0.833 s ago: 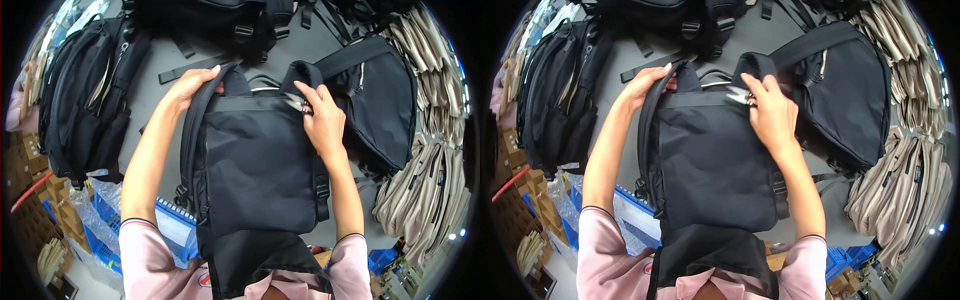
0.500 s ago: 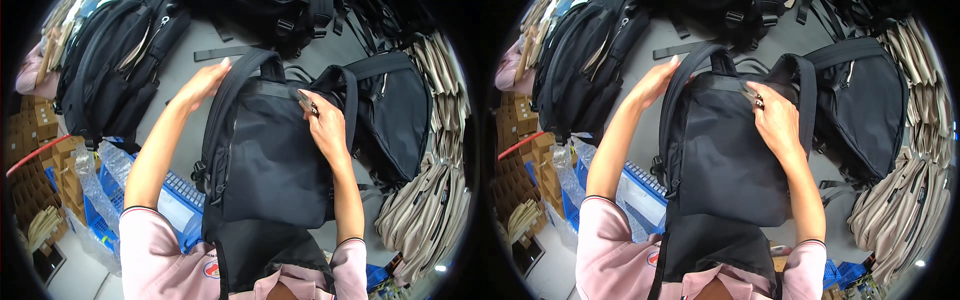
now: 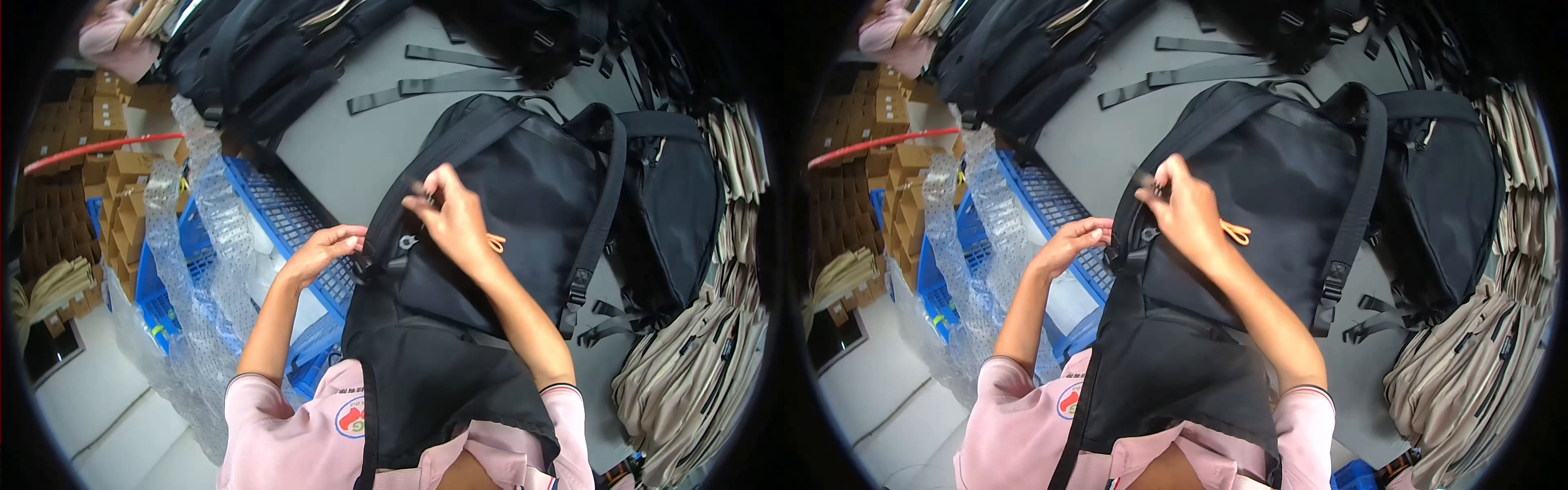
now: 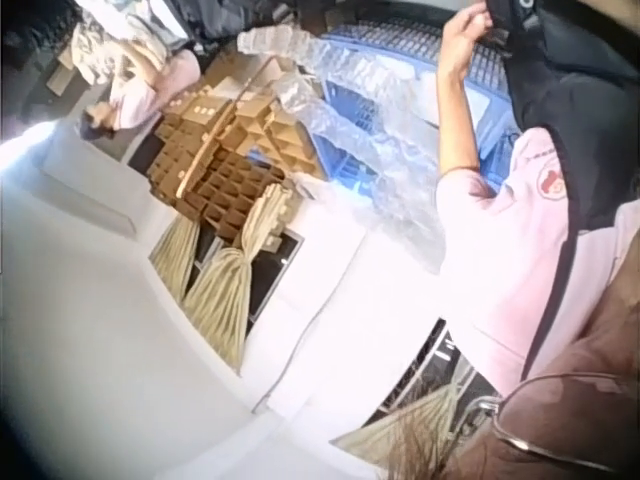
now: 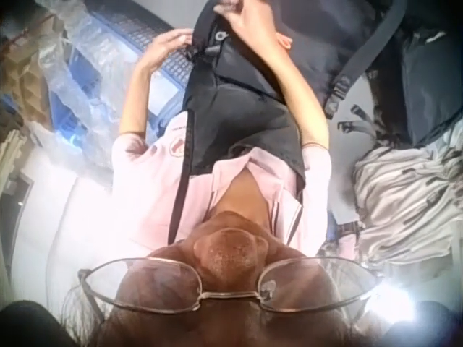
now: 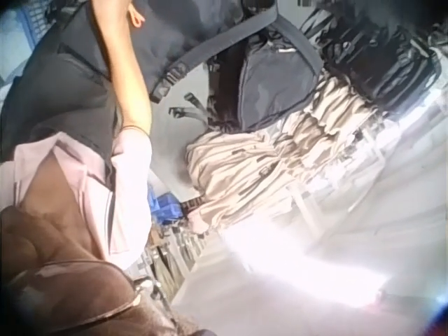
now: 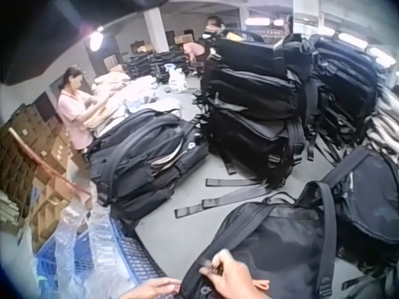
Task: Trimming loose threads from black backpacks using small snips.
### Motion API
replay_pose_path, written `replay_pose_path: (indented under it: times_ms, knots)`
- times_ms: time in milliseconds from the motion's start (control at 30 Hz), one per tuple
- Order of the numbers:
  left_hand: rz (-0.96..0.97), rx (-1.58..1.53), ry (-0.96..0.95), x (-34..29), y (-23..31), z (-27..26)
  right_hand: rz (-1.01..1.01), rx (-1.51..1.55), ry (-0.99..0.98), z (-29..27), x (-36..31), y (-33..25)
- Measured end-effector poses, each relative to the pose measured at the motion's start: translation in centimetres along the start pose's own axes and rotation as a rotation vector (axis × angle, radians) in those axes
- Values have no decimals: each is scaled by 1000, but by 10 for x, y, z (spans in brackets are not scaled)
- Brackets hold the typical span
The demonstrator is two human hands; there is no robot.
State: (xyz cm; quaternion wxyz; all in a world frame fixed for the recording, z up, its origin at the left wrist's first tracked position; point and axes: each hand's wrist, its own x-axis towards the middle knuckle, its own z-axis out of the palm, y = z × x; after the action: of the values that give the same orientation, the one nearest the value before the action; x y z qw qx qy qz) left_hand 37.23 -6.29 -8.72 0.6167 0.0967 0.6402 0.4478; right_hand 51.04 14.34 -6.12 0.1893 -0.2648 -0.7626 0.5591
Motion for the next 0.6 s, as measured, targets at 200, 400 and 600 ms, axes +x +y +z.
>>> replay_pose_path:
  times_ms: [200,400,600]
  knots:
    - [242,39,-167,-48,38,20,161,604,83,-27,16,-49]
    - [406,-224,-372,-62,83,96,-231,30,380,-37,-44,-62]
    - [424,-76,-257,-69,94,143,-225,-86,390,-61,-83,-71]
